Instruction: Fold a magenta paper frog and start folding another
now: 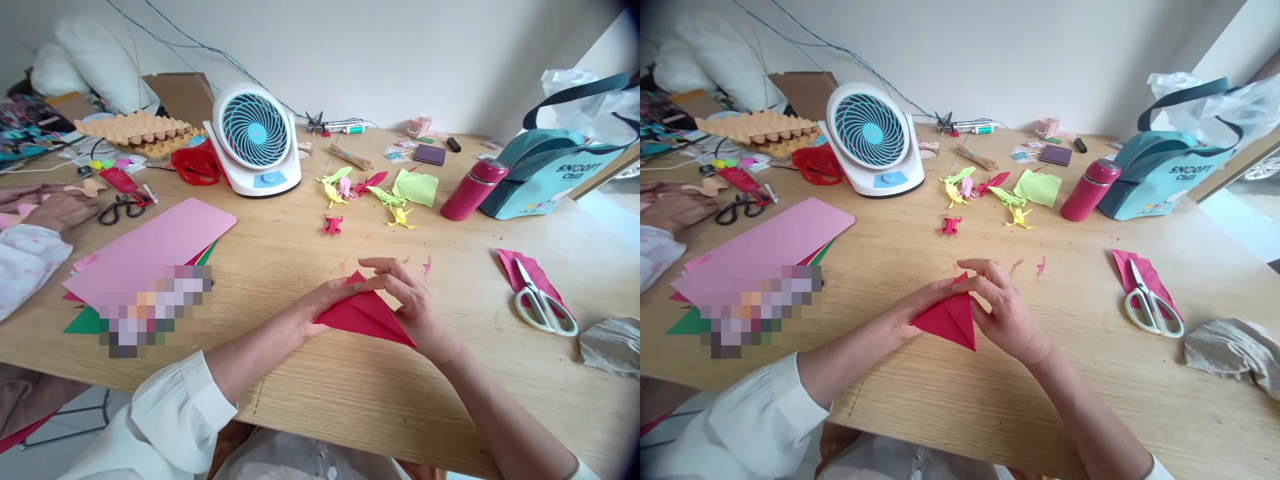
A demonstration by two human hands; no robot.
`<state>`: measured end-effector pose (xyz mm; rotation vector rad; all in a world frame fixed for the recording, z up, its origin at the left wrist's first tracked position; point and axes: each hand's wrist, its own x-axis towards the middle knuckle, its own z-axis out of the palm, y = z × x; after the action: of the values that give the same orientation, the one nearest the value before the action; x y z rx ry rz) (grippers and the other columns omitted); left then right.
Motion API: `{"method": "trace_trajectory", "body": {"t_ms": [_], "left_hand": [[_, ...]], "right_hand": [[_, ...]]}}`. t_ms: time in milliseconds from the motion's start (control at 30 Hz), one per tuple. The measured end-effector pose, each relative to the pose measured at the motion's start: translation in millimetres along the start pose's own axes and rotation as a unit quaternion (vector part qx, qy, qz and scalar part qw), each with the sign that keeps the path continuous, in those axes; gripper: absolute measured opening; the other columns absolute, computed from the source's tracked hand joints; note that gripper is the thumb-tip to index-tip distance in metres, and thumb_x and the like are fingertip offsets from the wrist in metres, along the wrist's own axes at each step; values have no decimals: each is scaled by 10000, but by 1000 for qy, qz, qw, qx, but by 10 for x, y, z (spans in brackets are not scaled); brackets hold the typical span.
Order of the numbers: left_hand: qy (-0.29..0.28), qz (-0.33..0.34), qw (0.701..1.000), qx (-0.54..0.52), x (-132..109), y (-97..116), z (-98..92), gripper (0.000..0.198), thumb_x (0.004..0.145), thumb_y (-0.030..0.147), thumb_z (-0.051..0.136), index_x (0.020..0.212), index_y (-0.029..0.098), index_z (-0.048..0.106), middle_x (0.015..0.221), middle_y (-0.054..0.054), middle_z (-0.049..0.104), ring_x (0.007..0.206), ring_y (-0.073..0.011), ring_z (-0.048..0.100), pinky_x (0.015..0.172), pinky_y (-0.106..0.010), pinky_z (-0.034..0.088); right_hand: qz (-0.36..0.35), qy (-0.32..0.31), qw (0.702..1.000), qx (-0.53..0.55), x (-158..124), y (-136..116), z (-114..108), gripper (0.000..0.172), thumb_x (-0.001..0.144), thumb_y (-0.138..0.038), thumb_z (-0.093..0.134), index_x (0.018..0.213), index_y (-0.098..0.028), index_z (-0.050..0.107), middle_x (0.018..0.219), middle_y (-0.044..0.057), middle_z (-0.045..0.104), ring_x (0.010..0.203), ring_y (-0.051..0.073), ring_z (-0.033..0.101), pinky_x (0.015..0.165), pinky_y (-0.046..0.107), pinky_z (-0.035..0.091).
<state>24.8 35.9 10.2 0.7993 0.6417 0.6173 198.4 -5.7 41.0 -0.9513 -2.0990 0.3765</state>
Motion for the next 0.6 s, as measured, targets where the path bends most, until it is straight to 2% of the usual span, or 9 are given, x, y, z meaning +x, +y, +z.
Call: {"method": "trace_trajectory", "body": {"t_ms": [100,200,233,300,367,467,533,600], "left_hand": [[-19,-23,999,-40,11,-9,-92,261,865,394,665,959,156,715,870,2,736,829,-156,704,745,-225,521],[47,2,999,-12,11,62,-225,456,802,499,728,1094,150,693,1071,-99,730,942,-176,695,821,-252,522],[50,1,999,9,11,94,-262,505,809,559,695,1102,149,696,1117,-121,720,986,-194,686,854,-267,516],[25,-1,999,36,7,152,-311,614,820,692,582,1065,145,716,1116,-135,721,1000,-217,681,868,-282,509],[-30,1,998,58,-1,175,-317,689,805,755,527,1035,137,726,1073,-139,731,974,-229,686,872,-302,509],[-67,5,992,109,-20,131,-270,532,768,594,718,1027,130,730,986,-111,748,884,-203,693,835,-291,513],[-49,-9,990,129,-32,68,-226,424,718,442,822,996,133,740,932,-80,754,817,-175,686,777,-264,516],[-24,-16,992,124,-38,3,-190,377,676,383,859,942,138,751,890,-55,754,773,-158,677,731,-247,517]], "right_hand": [[56,14,997,51,-37,78,18,85,930,-231,568,974,-211,639,1091,98,664,999,219,638,849,356,506],[168,23,984,58,-107,124,11,140,934,-263,562,820,-198,610,791,19,645,752,164,611,696,276,471],[203,15,977,61,-128,136,9,179,939,-275,553,785,-197,599,732,0,619,698,150,586,653,262,451],[257,-13,963,73,-163,167,14,223,942,-302,544,755,-193,596,680,-17,582,639,131,540,589,247,410],[292,-39,952,80,-187,204,30,242,935,-324,550,743,-189,606,657,-22,565,618,123,508,557,242,378],[322,-57,940,94,-211,244,71,269,925,-360,565,727,-183,609,646,-20,563,614,118,482,542,241,355],[334,-69,931,129,-224,248,100,286,926,-401,569,753,-181,628,659,-16,578,618,118,483,538,238,353],[345,-71,919,175,-240,245,124,315,924,-443,571,762,-181,637,665,-13,583,610,116,479,527,236,350]]}}
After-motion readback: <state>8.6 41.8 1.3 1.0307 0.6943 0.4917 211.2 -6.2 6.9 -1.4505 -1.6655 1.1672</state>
